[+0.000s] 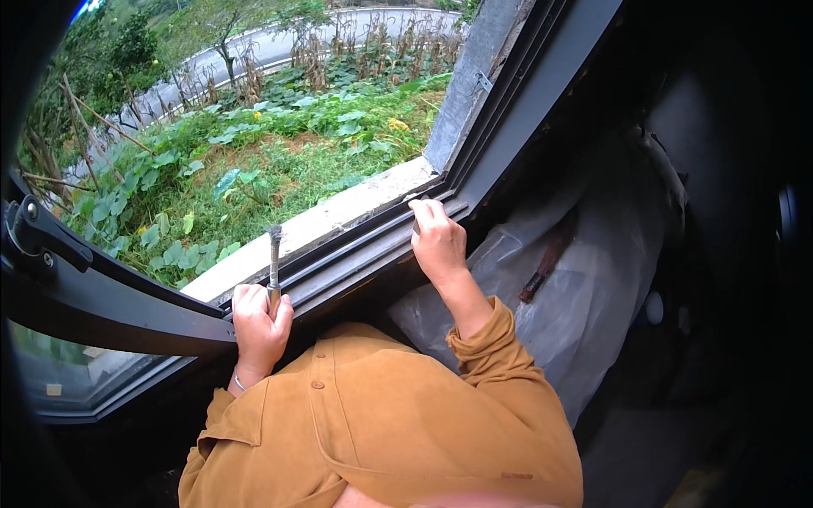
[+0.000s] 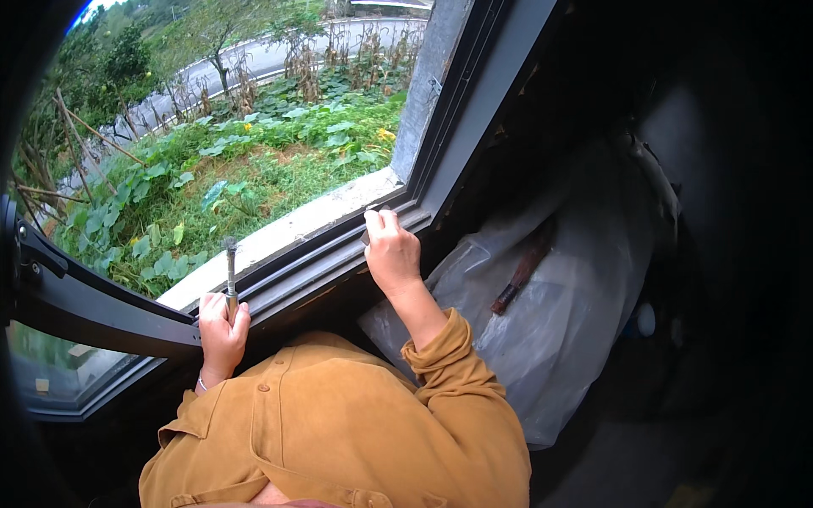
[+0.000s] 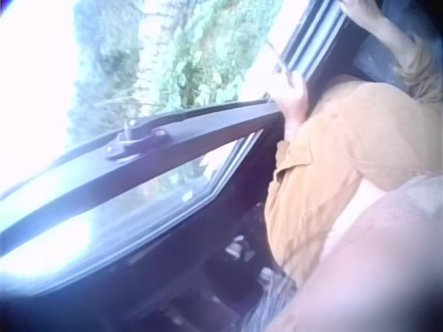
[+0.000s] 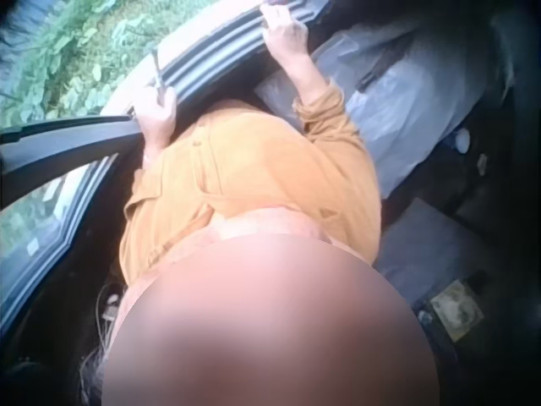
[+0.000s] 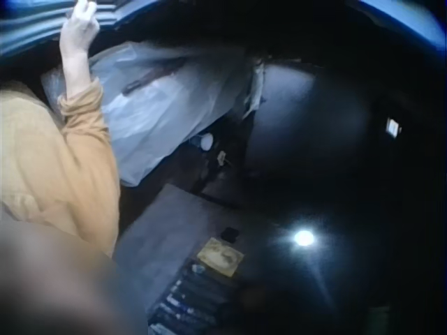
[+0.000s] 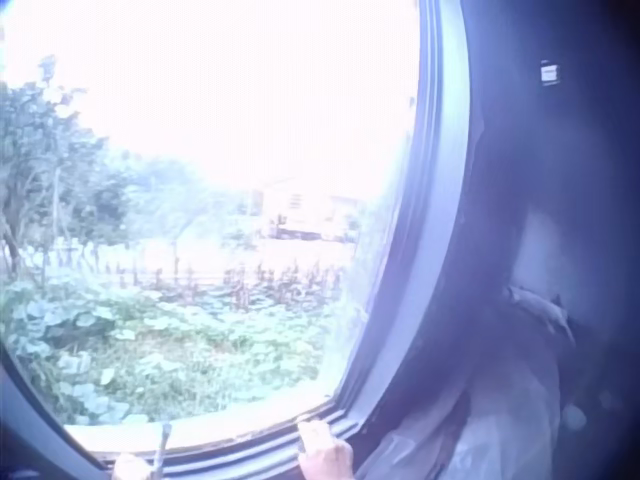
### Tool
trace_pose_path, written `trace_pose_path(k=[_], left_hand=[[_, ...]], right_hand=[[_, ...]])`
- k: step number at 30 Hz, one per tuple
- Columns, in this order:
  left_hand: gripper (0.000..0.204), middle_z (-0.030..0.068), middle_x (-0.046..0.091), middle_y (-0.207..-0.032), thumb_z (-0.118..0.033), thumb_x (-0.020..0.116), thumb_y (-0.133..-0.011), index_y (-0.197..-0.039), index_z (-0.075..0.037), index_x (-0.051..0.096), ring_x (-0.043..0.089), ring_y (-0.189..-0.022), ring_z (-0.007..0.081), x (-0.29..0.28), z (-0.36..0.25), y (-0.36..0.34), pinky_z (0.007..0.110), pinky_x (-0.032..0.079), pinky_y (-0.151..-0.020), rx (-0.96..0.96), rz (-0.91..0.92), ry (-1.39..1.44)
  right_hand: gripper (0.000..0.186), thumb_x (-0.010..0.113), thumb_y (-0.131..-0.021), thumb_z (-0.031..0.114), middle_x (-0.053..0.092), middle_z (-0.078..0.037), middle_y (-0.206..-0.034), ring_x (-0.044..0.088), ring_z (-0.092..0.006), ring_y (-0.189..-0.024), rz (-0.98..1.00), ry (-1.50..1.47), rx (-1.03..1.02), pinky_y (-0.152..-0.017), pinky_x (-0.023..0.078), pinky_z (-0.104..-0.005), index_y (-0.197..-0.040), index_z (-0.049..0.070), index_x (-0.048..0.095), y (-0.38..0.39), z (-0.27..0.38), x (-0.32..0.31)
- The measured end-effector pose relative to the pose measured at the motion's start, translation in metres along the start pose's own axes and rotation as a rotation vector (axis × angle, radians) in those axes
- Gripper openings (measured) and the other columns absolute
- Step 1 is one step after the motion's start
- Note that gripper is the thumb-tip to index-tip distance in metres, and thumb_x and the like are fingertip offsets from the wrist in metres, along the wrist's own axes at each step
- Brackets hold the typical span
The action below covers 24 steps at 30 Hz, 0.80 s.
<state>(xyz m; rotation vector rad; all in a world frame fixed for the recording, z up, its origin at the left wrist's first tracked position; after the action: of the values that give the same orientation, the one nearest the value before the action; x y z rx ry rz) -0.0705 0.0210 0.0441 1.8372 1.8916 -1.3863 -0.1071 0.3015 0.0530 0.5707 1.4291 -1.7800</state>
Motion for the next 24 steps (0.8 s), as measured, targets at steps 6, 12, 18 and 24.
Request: trace_pose_path(k=[6, 12, 18, 24], left_hand=[[0.025, 0.0111, 0.042, -0.059, -0.008, 0.061, -0.073, -0.057, -0.003, 0.043, 0.042, -0.066, 0.0317, -0.004, 0.002, 0.004, 0.041, 0.034, -0.062, -0.012, -0.009, -0.018], [0.024, 0.0115, 0.042, -0.060, -0.007, 0.061, -0.073, -0.058, -0.002, 0.043, 0.042, -0.067, 0.0319, -0.001, 0.002, 0.001, 0.041, 0.035, -0.063, -0.013, 0.007, -0.004], [0.023, 0.0117, 0.042, -0.060, -0.007, 0.060, -0.073, -0.058, -0.002, 0.043, 0.042, -0.068, 0.0321, -0.002, 0.002, 0.000, 0.041, 0.035, -0.064, -0.007, -0.007, 0.009], [0.023, 0.0122, 0.042, -0.061, -0.007, 0.060, -0.074, -0.059, -0.001, 0.043, 0.042, -0.068, 0.0324, -0.002, 0.002, 0.001, 0.041, 0.035, -0.064, -0.001, 0.002, 0.011]], right_hand=[[0.012, 0.052, -0.083, 0.010, 0.062, -0.016, -0.083, 0.061, -0.0360, -0.077, 0.040, -0.178, 0.169, -0.068, 0.049, -0.0444, -0.091, 0.005, 0.059, -0.020, -0.027, 0.003], [0.010, 0.049, -0.080, 0.004, 0.060, -0.019, -0.082, 0.063, -0.0343, -0.070, 0.234, 0.174, 0.047, -0.064, 0.053, -0.0407, -0.086, 0.000, 0.056, -0.031, -0.012, 0.037], [0.011, 0.054, -0.079, 0.007, 0.059, -0.017, -0.082, 0.064, -0.0285, -0.064, 0.218, 0.329, 0.001, -0.057, 0.054, -0.0358, -0.089, 0.003, 0.057, -0.032, -0.031, 0.047], [0.013, 0.055, -0.078, 0.008, 0.058, -0.017, -0.083, 0.064, -0.0249, -0.061, 0.243, 0.449, -0.067, -0.054, 0.054, -0.0324, -0.090, 0.003, 0.057, -0.028, -0.021, 0.048]])
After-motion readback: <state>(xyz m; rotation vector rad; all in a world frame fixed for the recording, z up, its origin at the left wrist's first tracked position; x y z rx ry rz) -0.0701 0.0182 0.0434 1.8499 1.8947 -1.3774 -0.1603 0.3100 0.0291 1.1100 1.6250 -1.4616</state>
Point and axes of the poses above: each hand's wrist, its own y-axis away from the middle knuckle, its own x-axis out of the palm, z = x × y, the point moved 8 cm from there along -y, towards the middle knuckle
